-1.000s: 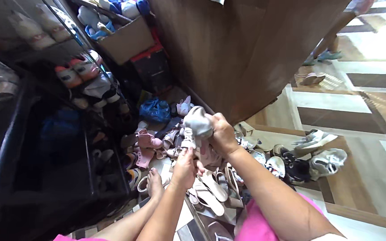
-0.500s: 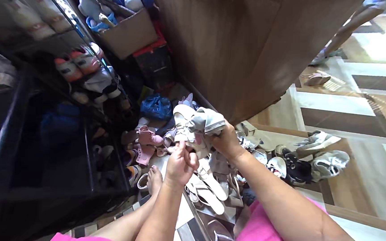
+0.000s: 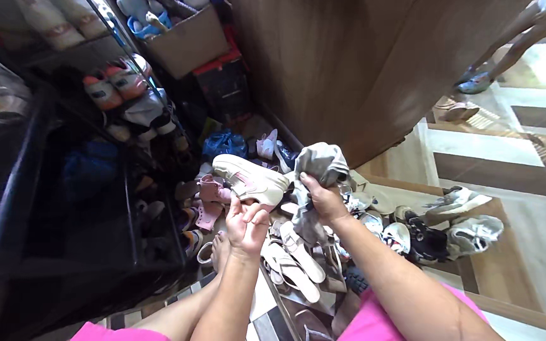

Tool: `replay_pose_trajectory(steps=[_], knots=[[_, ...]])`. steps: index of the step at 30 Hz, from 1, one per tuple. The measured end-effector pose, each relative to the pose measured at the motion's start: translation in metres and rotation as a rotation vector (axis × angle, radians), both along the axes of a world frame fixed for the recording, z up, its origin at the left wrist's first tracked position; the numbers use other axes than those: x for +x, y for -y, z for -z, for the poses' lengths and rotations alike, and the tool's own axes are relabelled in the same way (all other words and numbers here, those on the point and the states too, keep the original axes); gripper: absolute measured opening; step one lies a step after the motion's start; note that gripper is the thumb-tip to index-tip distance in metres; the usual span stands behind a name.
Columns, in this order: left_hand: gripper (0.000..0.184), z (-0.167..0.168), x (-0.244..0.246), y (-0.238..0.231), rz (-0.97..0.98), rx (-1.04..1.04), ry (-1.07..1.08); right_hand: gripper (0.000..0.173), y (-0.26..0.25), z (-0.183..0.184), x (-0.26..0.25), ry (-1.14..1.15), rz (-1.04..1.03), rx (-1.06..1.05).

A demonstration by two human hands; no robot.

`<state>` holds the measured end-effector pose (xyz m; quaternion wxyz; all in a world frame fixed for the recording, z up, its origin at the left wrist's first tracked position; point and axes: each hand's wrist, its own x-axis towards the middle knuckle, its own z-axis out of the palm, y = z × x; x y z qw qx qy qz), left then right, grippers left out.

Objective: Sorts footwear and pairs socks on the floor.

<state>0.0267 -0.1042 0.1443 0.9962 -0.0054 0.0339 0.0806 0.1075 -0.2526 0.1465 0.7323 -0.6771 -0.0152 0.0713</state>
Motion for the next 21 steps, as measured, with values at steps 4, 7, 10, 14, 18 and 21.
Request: replay_pose_trajectory(steps=[4,7,10,14,18,21], knots=[[0.060,-0.010,-0.003,0.017,0.039,0.185,-0.156,0.039,-0.020,-0.003,-0.014,-0.416,-0.032,0.441],[0.045,-0.018,-0.006,0.030,0.113,0.789,-0.308,0.037,-0.016,-0.011,-0.006,-0.400,0.008,0.445],[0.030,-0.017,-0.007,0.043,0.139,0.897,-0.338,0.023,-0.015,-0.015,-0.008,-0.142,0.013,0.233],[0.035,-0.007,-0.006,0.043,0.111,0.892,-0.419,0.036,-0.009,0.004,-0.021,0.434,-0.101,-0.326],[0.034,0.000,-0.006,0.037,0.088,0.973,-0.422,0.044,0.000,-0.020,-0.020,0.545,-0.343,-0.613],[0.035,0.003,-0.006,0.035,0.098,0.989,-0.274,0.033,0.016,-0.025,0.001,0.550,-0.190,-0.667]])
